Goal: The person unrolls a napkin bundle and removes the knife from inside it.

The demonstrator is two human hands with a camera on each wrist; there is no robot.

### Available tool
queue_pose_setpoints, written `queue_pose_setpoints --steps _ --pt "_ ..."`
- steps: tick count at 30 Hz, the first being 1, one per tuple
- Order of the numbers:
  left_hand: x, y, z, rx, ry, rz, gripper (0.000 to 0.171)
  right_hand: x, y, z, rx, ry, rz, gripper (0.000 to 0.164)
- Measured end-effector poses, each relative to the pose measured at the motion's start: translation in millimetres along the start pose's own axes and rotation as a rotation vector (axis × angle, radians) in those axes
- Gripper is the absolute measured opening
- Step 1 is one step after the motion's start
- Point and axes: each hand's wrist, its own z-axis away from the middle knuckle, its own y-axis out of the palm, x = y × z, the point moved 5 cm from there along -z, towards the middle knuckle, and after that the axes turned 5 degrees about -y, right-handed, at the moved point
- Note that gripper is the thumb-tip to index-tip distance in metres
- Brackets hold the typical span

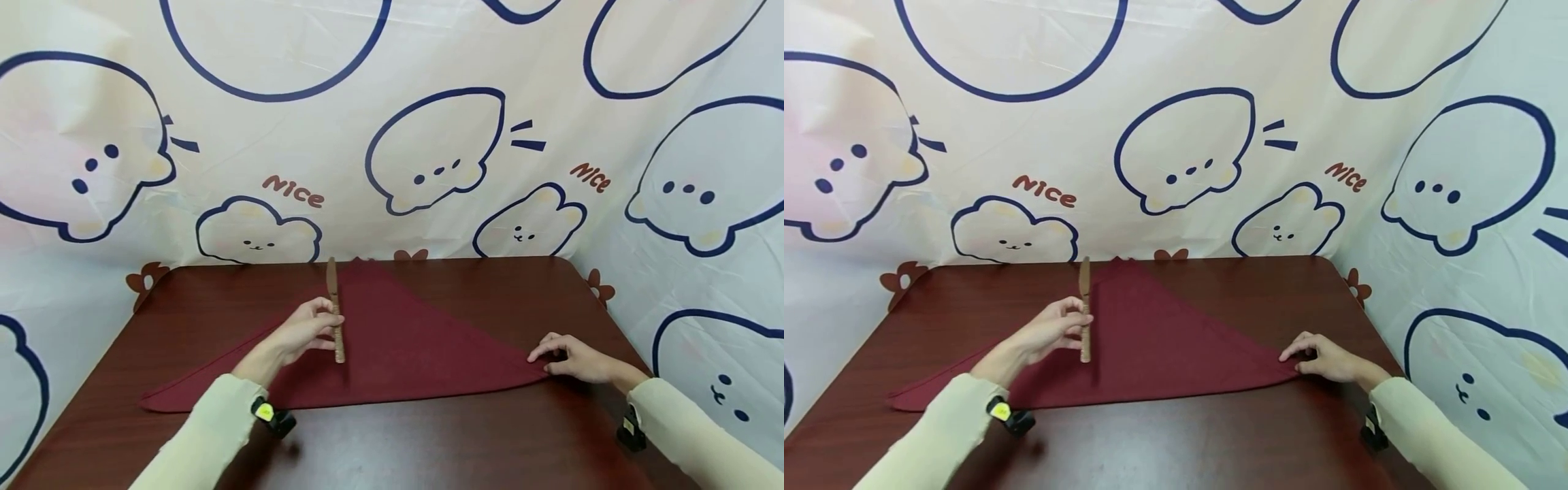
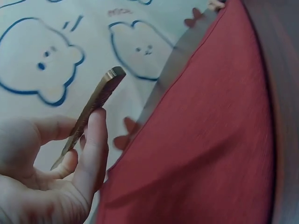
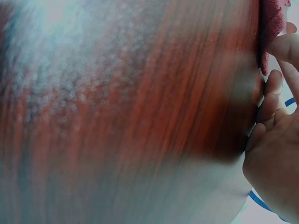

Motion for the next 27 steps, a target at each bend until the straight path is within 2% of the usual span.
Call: queue_pose_setpoints --steps 8,18,23,27 --pt "-6.2 49.0 -36.4 -0.089 -0.020 0.166 0.015 -2.8 -2.8 -0.5 0.002 0.009 0.009 0.024" --pt "-7.6 111.3 -72.5 -0.102 -0.038 0.348 0.017 -2.7 -1.7 0.6 0.005 -0.004 0.019 0.025" --pt "-13.0 133.7 -88.4 -0.164 -0.055 0.467 0.019 -4.6 -2.5 0.2 0.000 -0.008 0.032 0.025" --pt "-13.3 148.7 -99.4 -0.203 -0.065 0.518 0.021 -3.4 -1.8 1.3 0.000 -0.020 0.037 0.026"
